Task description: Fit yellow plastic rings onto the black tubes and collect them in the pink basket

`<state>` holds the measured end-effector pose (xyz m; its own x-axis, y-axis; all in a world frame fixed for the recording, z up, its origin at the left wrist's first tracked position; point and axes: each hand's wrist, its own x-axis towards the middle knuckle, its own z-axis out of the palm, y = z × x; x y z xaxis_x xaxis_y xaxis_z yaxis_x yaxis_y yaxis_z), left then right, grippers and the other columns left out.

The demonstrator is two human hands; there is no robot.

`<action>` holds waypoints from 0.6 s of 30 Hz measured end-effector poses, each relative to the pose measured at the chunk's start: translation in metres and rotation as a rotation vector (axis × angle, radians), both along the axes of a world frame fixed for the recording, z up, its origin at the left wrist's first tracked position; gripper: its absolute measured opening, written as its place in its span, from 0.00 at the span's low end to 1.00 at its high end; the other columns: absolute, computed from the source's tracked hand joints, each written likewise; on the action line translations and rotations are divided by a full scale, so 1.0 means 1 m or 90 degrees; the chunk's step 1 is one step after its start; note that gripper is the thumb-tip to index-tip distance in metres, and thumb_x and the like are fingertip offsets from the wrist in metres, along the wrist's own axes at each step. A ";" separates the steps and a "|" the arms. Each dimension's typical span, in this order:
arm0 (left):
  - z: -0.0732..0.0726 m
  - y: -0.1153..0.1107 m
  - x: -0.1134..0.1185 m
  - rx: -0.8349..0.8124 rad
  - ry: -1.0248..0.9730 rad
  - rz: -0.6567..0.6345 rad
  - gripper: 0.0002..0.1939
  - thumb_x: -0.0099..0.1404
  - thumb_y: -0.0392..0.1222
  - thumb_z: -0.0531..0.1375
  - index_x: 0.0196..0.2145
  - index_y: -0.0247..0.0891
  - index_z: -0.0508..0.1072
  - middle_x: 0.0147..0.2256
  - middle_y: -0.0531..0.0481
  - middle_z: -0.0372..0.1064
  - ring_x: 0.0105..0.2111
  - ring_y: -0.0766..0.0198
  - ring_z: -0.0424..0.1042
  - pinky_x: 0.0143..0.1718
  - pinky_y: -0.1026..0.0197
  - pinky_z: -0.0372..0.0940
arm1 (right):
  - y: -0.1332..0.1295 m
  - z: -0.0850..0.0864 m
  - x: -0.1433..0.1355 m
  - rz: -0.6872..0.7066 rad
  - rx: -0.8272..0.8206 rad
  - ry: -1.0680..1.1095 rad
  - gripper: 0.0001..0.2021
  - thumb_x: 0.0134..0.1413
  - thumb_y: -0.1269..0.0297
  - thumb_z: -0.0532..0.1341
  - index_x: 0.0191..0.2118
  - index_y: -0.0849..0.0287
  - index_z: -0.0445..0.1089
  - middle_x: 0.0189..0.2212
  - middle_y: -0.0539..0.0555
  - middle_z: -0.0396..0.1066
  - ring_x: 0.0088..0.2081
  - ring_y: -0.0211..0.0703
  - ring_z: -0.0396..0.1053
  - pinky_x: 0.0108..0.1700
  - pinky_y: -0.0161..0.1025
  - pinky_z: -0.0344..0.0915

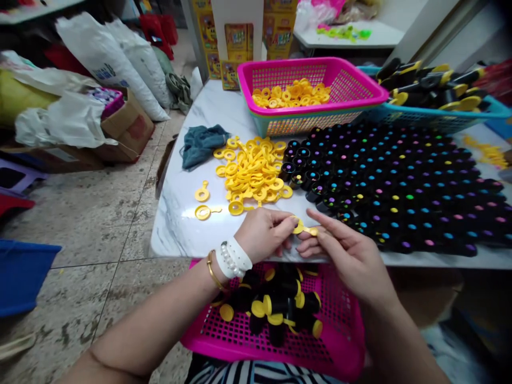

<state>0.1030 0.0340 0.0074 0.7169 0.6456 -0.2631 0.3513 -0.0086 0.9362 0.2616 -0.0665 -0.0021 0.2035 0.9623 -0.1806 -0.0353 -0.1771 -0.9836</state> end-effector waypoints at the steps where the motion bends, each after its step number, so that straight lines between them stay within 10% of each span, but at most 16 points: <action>1: 0.000 0.002 -0.001 -0.011 -0.002 -0.004 0.18 0.68 0.48 0.50 0.30 0.36 0.73 0.20 0.55 0.68 0.14 0.75 0.63 0.15 0.72 0.57 | 0.000 0.000 0.001 -0.014 -0.012 0.053 0.17 0.58 0.59 0.61 0.52 0.58 0.69 0.32 0.53 0.75 0.28 0.39 0.75 0.34 0.40 0.75; 11: 0.002 0.007 -0.005 -0.081 -0.020 -0.048 0.20 0.71 0.49 0.49 0.33 0.33 0.73 0.19 0.55 0.66 0.13 0.75 0.62 0.15 0.73 0.59 | 0.029 0.015 -0.010 0.072 -0.139 0.016 0.17 0.53 0.49 0.64 0.38 0.57 0.62 0.11 0.40 0.63 0.08 0.29 0.54 0.08 0.24 0.47; 18: 0.002 0.016 -0.005 -0.220 -0.065 -0.108 0.20 0.71 0.48 0.48 0.31 0.32 0.70 0.22 0.51 0.70 0.18 0.73 0.67 0.19 0.72 0.64 | 0.031 0.012 -0.002 0.097 -0.162 0.036 0.25 0.54 0.51 0.63 0.53 0.57 0.58 0.15 0.42 0.67 0.10 0.32 0.59 0.10 0.26 0.55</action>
